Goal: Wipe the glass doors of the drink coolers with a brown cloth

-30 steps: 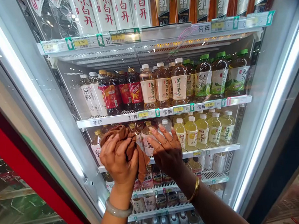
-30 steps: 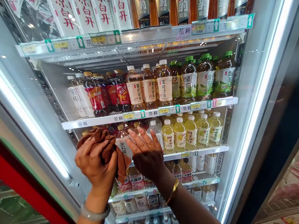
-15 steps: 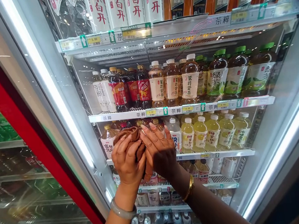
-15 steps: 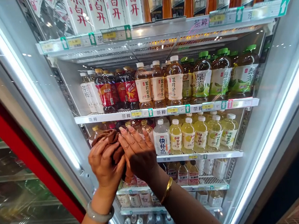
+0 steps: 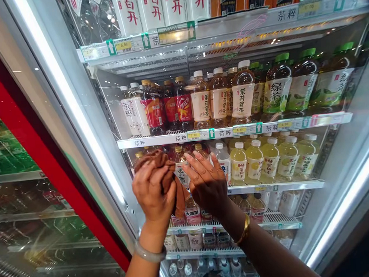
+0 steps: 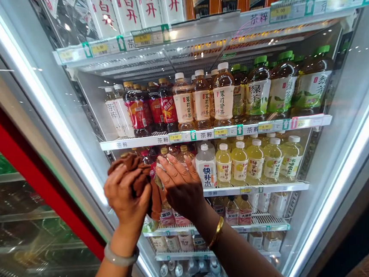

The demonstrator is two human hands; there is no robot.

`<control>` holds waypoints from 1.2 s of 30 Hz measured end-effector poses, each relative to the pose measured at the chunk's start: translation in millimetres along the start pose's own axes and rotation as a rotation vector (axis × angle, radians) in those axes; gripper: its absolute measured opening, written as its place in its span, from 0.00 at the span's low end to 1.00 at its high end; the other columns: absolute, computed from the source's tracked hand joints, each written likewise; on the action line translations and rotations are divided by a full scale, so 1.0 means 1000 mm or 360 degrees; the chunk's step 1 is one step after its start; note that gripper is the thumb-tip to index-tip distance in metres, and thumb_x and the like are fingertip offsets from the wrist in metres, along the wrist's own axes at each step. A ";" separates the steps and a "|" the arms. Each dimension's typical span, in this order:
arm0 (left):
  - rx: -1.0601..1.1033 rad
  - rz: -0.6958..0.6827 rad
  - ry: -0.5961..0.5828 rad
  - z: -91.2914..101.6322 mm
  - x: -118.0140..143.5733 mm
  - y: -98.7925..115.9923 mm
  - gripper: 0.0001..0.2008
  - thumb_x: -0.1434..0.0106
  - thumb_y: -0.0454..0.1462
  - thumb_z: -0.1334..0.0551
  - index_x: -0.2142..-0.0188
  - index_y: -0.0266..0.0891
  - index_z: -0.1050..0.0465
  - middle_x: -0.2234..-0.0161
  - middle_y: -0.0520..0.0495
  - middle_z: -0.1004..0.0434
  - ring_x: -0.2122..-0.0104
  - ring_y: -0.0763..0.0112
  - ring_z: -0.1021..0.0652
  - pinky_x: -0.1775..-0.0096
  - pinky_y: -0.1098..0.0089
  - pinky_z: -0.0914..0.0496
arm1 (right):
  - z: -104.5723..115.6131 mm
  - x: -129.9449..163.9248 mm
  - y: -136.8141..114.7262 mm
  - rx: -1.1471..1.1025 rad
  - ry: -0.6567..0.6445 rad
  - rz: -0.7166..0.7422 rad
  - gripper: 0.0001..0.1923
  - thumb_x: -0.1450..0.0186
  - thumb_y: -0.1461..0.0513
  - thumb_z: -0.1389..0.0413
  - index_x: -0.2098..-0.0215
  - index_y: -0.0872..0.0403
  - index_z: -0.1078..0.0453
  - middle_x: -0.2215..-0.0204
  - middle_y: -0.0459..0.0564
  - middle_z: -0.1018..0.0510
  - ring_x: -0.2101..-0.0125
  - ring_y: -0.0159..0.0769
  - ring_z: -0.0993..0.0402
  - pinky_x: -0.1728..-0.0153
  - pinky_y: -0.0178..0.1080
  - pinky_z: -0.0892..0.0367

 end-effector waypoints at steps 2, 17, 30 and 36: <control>0.0082 -0.0085 -0.0099 0.000 0.011 0.009 0.19 0.38 0.31 0.28 0.48 0.43 0.26 0.45 0.41 0.25 0.40 0.55 0.27 0.38 0.53 0.32 | 0.000 0.001 0.000 0.0034 0.0016 0.0009 0.23 0.29 0.68 0.51 0.37 0.55 0.34 0.35 0.52 0.26 0.28 0.39 0.40 0.25 0.55 0.49; 0.0115 -0.0118 -0.0153 0.006 0.026 0.000 0.18 0.37 0.31 0.29 0.48 0.46 0.25 0.45 0.43 0.24 0.40 0.55 0.27 0.38 0.53 0.33 | -0.011 -0.003 -0.019 0.0040 0.0121 -0.0184 0.16 0.28 0.66 0.48 0.43 0.50 0.30 0.39 0.51 0.22 0.29 0.42 0.39 0.25 0.60 0.54; -0.0007 0.0042 -0.0042 0.022 0.030 -0.037 0.22 0.40 0.31 0.28 0.47 0.46 0.26 0.43 0.41 0.26 0.39 0.54 0.26 0.38 0.51 0.32 | -0.030 0.001 -0.040 0.0147 -0.0022 0.0007 0.19 0.29 0.65 0.45 0.41 0.48 0.30 0.37 0.45 0.23 0.28 0.40 0.40 0.24 0.57 0.56; 0.0052 -0.0139 -0.0187 0.029 0.038 -0.050 0.22 0.39 0.31 0.28 0.47 0.47 0.26 0.44 0.42 0.24 0.40 0.54 0.26 0.38 0.52 0.32 | -0.028 0.000 -0.041 0.0136 -0.0025 0.0024 0.14 0.29 0.65 0.45 0.46 0.49 0.27 0.39 0.45 0.21 0.30 0.40 0.37 0.24 0.56 0.55</control>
Point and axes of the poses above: each hand's wrist, its own x-axis away from the middle knuckle, its own z-axis out of the back of the hand, y = z × x, the point moved 1 cm from there along -x, towards the middle knuckle
